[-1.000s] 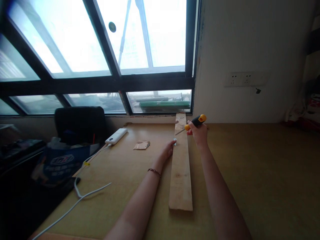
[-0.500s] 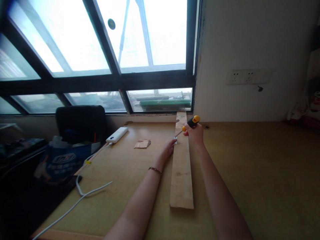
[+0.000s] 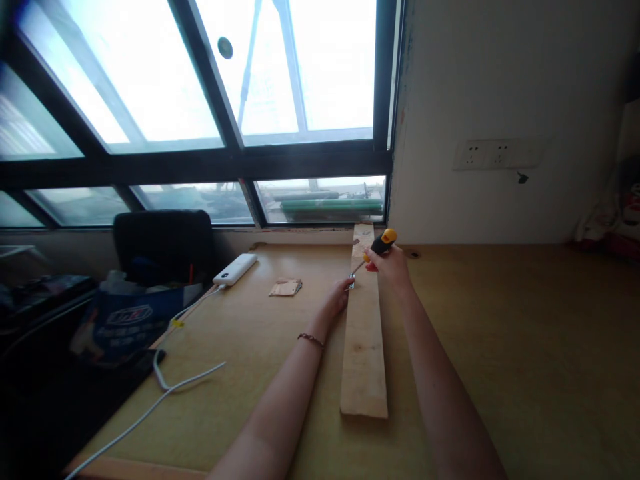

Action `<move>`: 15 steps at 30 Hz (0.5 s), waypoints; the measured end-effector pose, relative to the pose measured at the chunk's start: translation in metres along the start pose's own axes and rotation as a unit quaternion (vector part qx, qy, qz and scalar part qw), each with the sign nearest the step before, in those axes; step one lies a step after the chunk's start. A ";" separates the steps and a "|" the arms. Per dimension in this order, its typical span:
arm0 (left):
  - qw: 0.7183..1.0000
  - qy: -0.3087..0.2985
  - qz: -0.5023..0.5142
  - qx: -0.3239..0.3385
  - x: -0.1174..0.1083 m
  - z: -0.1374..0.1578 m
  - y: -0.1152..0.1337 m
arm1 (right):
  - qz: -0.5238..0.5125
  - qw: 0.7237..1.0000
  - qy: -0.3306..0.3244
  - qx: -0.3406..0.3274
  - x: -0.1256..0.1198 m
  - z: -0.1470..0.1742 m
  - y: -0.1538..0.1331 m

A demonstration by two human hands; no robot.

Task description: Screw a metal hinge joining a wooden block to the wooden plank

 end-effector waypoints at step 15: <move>0.999 0.023 0.035 -0.025 -0.002 0.001 0.000 | 0.183 0.972 0.104 -0.103 -0.002 0.003 -0.002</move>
Point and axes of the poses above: each hand's wrist, its own z-axis away from the middle knuckle, its own x-axis out of the palm, y = z × x, the point moved 3 cm from there along -z, towards the middle knuckle, and after that the axes turned 5 degrees about -x, right-handed, at the moved point
